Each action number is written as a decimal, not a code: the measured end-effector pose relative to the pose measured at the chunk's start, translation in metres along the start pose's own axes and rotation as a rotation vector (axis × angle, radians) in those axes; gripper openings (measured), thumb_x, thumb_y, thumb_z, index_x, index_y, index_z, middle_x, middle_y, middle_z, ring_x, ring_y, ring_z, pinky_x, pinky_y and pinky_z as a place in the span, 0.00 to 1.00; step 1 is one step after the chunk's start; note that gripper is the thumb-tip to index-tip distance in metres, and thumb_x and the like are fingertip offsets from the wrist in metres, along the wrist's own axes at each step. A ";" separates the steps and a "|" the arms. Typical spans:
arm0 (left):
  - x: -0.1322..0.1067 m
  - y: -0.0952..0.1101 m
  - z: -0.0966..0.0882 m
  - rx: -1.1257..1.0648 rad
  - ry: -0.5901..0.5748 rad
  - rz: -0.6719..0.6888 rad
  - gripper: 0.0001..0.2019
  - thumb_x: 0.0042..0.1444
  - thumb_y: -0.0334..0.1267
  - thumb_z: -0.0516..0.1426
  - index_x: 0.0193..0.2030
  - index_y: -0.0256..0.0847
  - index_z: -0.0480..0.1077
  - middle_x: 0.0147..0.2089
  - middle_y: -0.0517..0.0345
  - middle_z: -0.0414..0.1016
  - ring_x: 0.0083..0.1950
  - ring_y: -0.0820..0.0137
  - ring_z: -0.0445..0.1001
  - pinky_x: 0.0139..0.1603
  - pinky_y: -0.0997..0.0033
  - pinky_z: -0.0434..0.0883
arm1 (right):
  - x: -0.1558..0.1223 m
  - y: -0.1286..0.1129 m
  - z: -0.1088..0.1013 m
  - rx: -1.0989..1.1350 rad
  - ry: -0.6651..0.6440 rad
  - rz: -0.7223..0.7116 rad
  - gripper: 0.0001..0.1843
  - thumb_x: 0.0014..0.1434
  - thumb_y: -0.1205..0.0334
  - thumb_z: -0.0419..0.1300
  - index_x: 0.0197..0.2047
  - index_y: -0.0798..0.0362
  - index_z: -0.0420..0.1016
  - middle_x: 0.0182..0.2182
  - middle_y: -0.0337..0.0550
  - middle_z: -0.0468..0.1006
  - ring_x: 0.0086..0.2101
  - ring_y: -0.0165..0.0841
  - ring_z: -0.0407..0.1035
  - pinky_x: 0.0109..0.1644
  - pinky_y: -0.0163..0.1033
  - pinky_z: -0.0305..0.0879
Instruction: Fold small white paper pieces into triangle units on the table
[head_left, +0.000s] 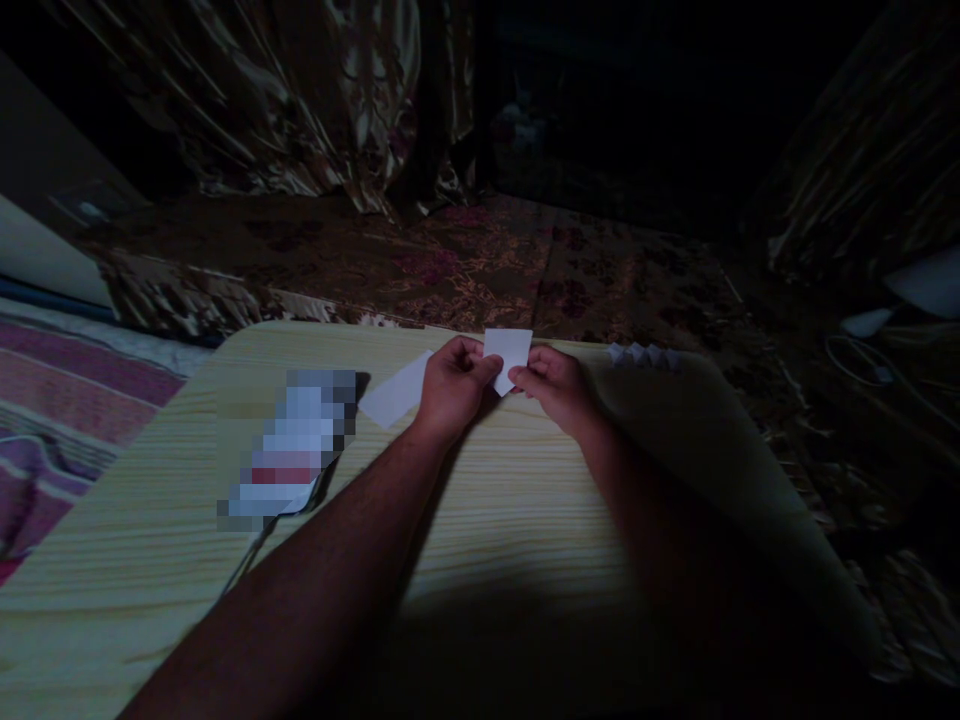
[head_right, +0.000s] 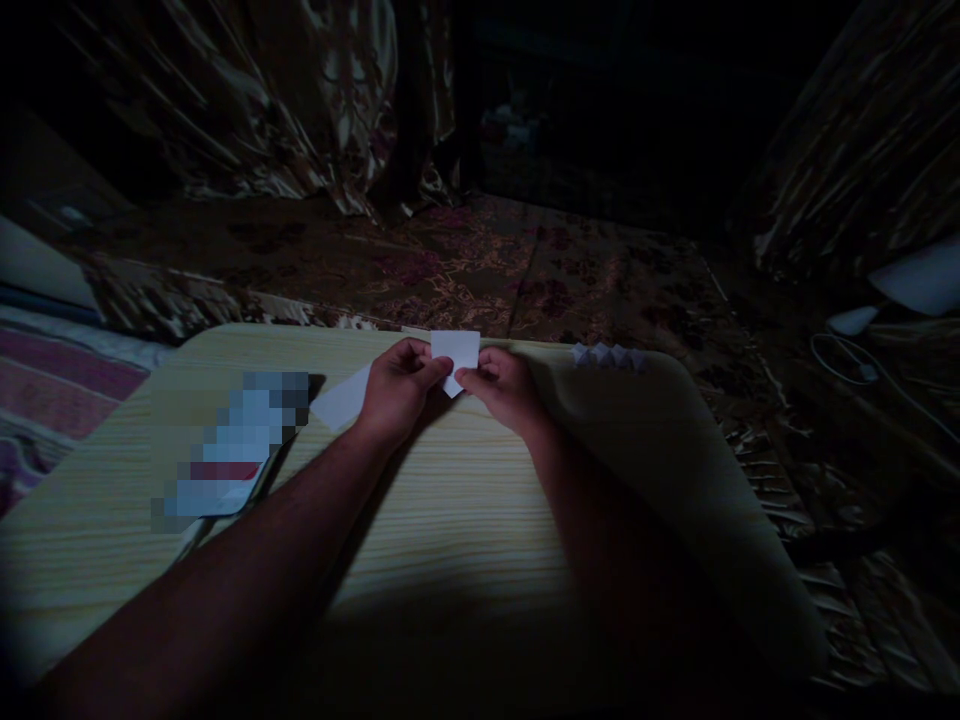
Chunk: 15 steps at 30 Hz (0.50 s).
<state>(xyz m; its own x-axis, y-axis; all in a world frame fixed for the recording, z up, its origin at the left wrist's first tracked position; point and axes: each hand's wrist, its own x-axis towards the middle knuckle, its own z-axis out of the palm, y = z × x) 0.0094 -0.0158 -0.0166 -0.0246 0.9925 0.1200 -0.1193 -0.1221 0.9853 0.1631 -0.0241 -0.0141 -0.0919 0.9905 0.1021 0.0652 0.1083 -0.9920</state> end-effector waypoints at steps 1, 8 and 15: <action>0.000 0.000 0.000 0.016 -0.016 -0.011 0.11 0.46 0.42 0.64 0.30 0.39 0.68 0.23 0.62 0.71 0.22 0.76 0.65 0.24 0.76 0.61 | 0.000 0.001 0.000 -0.009 0.007 -0.006 0.16 0.50 0.51 0.65 0.32 0.53 0.67 0.26 0.39 0.78 0.26 0.30 0.72 0.28 0.33 0.62; 0.003 -0.003 -0.001 -0.023 -0.006 0.022 0.07 0.46 0.37 0.62 0.32 0.38 0.71 0.24 0.64 0.68 0.22 0.77 0.63 0.24 0.77 0.61 | 0.001 0.008 -0.001 -0.074 0.056 0.004 0.11 0.52 0.56 0.61 0.28 0.53 0.66 0.20 0.35 0.74 0.19 0.25 0.65 0.23 0.31 0.60; 0.001 -0.001 0.000 0.022 -0.050 0.029 0.10 0.43 0.32 0.62 0.36 0.38 0.71 0.21 0.66 0.67 0.20 0.77 0.63 0.21 0.78 0.60 | 0.002 0.009 0.001 0.024 0.086 -0.024 0.09 0.52 0.57 0.61 0.33 0.53 0.69 0.23 0.35 0.76 0.21 0.27 0.67 0.23 0.30 0.59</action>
<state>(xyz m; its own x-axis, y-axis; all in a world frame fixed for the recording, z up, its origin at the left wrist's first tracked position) 0.0099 -0.0150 -0.0171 0.0220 0.9878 0.1541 -0.0972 -0.1512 0.9837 0.1626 -0.0216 -0.0226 -0.0079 0.9913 0.1312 0.0405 0.1314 -0.9905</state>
